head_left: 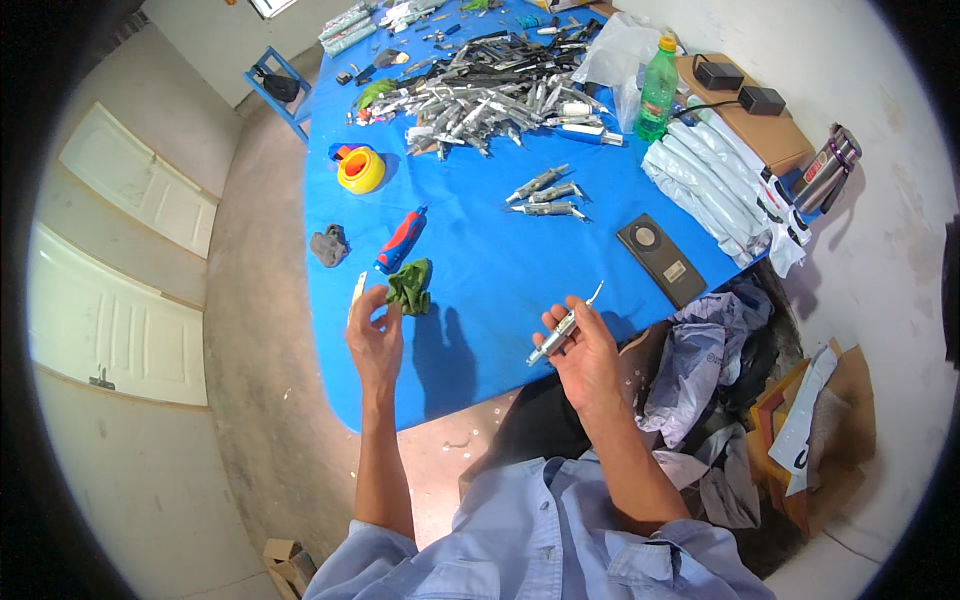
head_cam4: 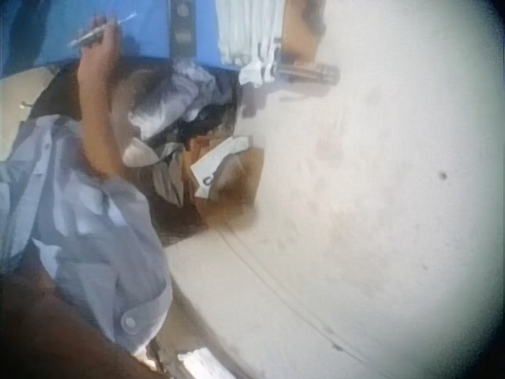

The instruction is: The person wipes a small metal component with a green cloth and inserts it into a larger cylindrical metal tool body by hand.

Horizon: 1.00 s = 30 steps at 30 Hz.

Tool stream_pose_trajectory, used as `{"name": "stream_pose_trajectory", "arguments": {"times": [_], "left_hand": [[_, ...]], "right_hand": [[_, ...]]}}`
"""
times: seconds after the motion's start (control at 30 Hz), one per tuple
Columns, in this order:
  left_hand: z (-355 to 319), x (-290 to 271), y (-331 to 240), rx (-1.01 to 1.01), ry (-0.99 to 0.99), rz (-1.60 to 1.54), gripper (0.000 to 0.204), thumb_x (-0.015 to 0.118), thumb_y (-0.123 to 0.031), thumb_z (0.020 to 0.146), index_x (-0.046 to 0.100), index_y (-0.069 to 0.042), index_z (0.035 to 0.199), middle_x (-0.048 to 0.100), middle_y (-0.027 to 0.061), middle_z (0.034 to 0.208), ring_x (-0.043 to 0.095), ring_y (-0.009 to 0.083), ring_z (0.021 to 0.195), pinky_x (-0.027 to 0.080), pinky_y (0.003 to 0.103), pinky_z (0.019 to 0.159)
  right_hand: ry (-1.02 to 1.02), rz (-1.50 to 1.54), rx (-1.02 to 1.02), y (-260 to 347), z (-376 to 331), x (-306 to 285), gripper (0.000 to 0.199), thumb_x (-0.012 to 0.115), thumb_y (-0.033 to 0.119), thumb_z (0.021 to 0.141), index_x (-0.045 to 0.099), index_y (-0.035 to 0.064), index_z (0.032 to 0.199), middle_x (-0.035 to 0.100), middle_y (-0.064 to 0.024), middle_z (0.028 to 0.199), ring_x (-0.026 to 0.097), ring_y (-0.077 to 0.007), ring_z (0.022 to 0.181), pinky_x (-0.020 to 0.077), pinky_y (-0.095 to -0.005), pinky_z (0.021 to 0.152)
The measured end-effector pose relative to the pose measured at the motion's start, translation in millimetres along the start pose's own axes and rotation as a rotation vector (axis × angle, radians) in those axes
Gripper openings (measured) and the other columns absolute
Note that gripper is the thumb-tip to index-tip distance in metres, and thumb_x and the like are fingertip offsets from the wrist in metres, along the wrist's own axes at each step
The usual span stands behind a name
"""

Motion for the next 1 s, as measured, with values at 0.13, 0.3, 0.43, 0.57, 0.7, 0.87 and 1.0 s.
{"name": "stream_pose_trajectory", "arguments": {"times": [0.13, 0.3, 0.43, 0.57, 0.7, 0.87, 1.0], "left_hand": [[-31.5, 12.2, -15.4, -0.108, 0.154, -0.035, 0.028, 0.077, -0.007, 0.094, 0.071, -0.001, 0.120, 0.073, 0.0140, 0.114, 0.072, 0.0223, 0.101, 0.062, 0.033, 0.078], [-77.9, 38.1, -60.3, -0.117, 0.387, -0.228, 0.029, 0.081, -0.015, 0.092, 0.073, -0.001, 0.117, 0.076, 0.0128, 0.106, 0.073, 0.0201, 0.092, 0.060, 0.032, 0.076], [-87.7, 52.1, -91.1, 0.088, 0.366, -0.120, 0.031, 0.083, -0.014, 0.090, 0.073, 0.001, 0.115, 0.076, 0.0171, 0.104, 0.074, 0.0199, 0.088, 0.060, 0.033, 0.077], [-96.8, 60.3, -74.6, -0.117, 0.426, -0.243, 0.028, 0.082, -0.011, 0.090, 0.072, 0.000, 0.114, 0.075, 0.0120, 0.096, 0.072, 0.0194, 0.081, 0.057, 0.031, 0.073], [-100.9, 56.9, -51.4, -0.310, 0.527, -0.363, 0.025, 0.078, -0.011, 0.096, 0.072, 0.003, 0.115, 0.076, 0.0065, 0.096, 0.070, 0.0108, 0.085, 0.057, 0.027, 0.078], [-102.9, 36.9, -30.8, -0.473, 0.516, -0.584, 0.022, 0.076, -0.013, 0.099, 0.074, 0.003, 0.113, 0.074, 0.0021, 0.095, 0.066, 0.0082, 0.083, 0.054, 0.024, 0.075], [-107.9, 20.8, -16.7, -0.517, 0.527, -0.601, 0.021, 0.076, -0.015, 0.100, 0.075, 0.002, 0.112, 0.072, 0.0011, 0.091, 0.062, 0.0059, 0.077, 0.049, 0.022, 0.066]], "right_hand": [[0.001, 0.008, 0.014, -5.6, 4.8, -3.4, 0.029, 0.072, 0.030, 0.102, 0.066, 0.0108, 0.123, 0.067, -0.0081, 0.118, 0.065, -0.0251, 0.114, 0.0551, -0.0524, 0.099], [0.041, 0.002, 0.056, -25.7, 5.7, 10.8, 0.029, 0.071, 0.029, 0.103, 0.066, 0.0092, 0.123, 0.068, -0.0088, 0.116, 0.066, -0.0255, 0.113, 0.0563, -0.0500, 0.098], [0.072, -0.092, 0.069, -39.7, -3.9, 25.5, 0.035, 0.069, 0.027, 0.103, 0.062, 0.0025, 0.128, 0.069, -0.0122, 0.118, 0.067, -0.0252, 0.114, 0.0554, -0.0393, 0.094], [0.094, -0.215, 0.069, -53.5, -11.1, 29.3, 0.033, 0.066, 0.024, 0.105, 0.063, 0.0001, 0.127, 0.070, -0.0120, 0.119, 0.067, -0.0206, 0.111, 0.0541, -0.0350, 0.093], [0.171, -0.277, 0.101, -59.7, -11.4, 32.4, 0.037, 0.065, 0.024, 0.105, 0.062, -0.0009, 0.133, 0.071, -0.0119, 0.121, 0.067, -0.0197, 0.111, 0.0537, -0.0331, 0.095], [0.310, -0.466, 0.137, -62.1, -14.0, 41.3, 0.030, 0.065, 0.022, 0.107, 0.066, 0.0038, 0.131, 0.072, -0.0074, 0.119, 0.069, -0.0161, 0.108, 0.0553, -0.0332, 0.096], [0.408, -0.582, 0.170, -76.2, -17.9, 57.3, 0.031, 0.065, 0.021, 0.107, 0.067, 0.0016, 0.131, 0.072, -0.0066, 0.117, 0.068, -0.0140, 0.106, 0.0559, -0.0319, 0.095]]}}
Point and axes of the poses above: each hand's wrist, its own z-axis towards the middle knuckle, its own x-axis out of the palm, y = z × x, the point moved 7 cm from there along z, towards the middle knuckle
